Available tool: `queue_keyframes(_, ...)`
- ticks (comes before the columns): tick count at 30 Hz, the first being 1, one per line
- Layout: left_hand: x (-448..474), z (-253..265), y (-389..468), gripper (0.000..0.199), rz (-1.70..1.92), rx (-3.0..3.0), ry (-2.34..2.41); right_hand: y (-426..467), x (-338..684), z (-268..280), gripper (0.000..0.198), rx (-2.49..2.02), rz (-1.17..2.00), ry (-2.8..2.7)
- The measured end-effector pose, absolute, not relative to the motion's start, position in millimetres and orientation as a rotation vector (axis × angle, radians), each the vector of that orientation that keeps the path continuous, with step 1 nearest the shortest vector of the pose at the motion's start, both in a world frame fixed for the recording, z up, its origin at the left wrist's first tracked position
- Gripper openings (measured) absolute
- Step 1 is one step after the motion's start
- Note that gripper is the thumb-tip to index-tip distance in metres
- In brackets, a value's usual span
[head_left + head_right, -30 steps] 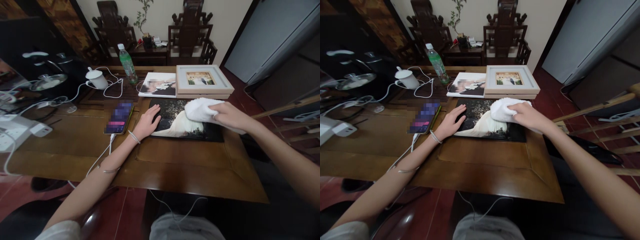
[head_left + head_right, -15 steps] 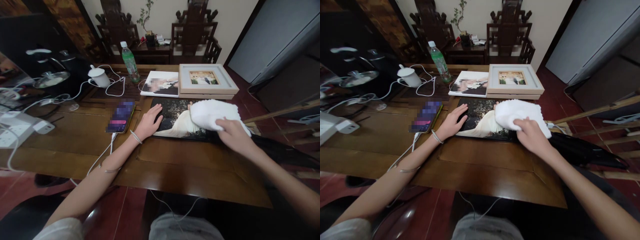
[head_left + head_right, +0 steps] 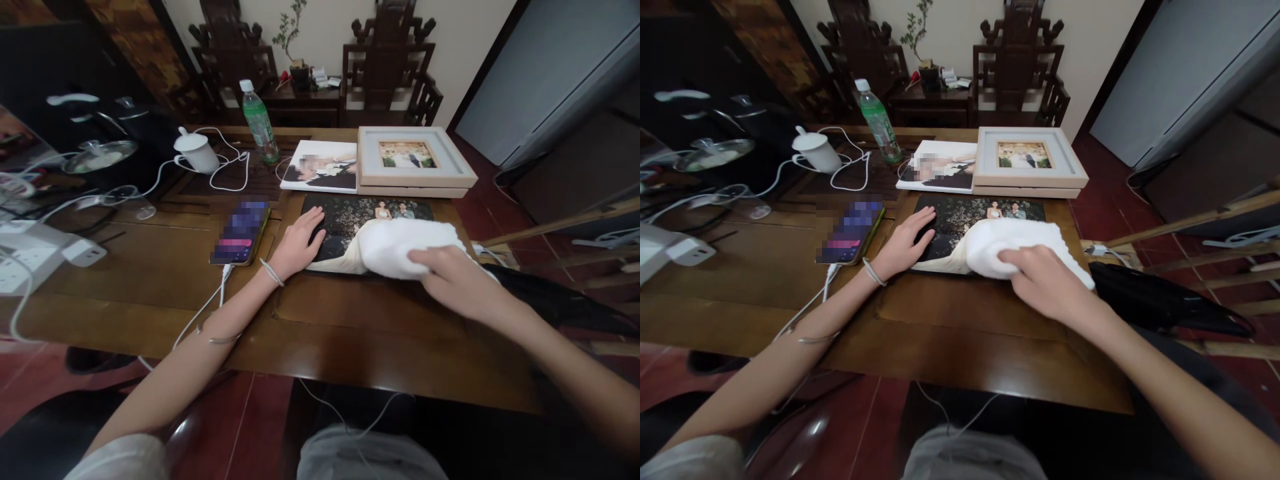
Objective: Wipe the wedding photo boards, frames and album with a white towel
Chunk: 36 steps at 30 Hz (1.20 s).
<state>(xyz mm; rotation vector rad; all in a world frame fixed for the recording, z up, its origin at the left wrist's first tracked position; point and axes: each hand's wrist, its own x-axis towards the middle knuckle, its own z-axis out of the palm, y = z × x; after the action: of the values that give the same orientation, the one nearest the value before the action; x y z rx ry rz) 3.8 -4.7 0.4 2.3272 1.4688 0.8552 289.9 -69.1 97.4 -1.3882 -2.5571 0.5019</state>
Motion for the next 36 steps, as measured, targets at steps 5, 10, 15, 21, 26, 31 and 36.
queue_keyframes(5,2,-2,-4,0.045,0.880,2.304,1.450,4,278,98,0.018,-1.341,0.463,-2.532)
queue_keyframes(10,2,-4,-4,0.045,0.888,2.292,1.459,27,264,78,0.017,-1.404,0.274,-2.565)
queue_keyframes(15,3,-3,-5,0.046,0.861,2.304,1.473,-26,252,61,0.039,-1.340,0.196,-2.684)
queue_keyframes(21,4,1,-5,0.045,0.814,2.320,1.492,-108,249,82,0.045,-1.220,0.485,-2.804)
queue_keyframes(26,4,2,-5,0.045,0.831,2.305,1.477,-102,244,105,0.035,-1.250,0.643,-2.831)
queue_keyframes(31,2,-2,-3,0.044,0.897,2.275,1.441,-39,236,112,0.021,-1.301,0.670,-2.747)
queue_keyframes(36,1,-5,-2,0.046,0.941,2.270,1.410,18,223,105,0.019,-1.362,0.437,-2.682)
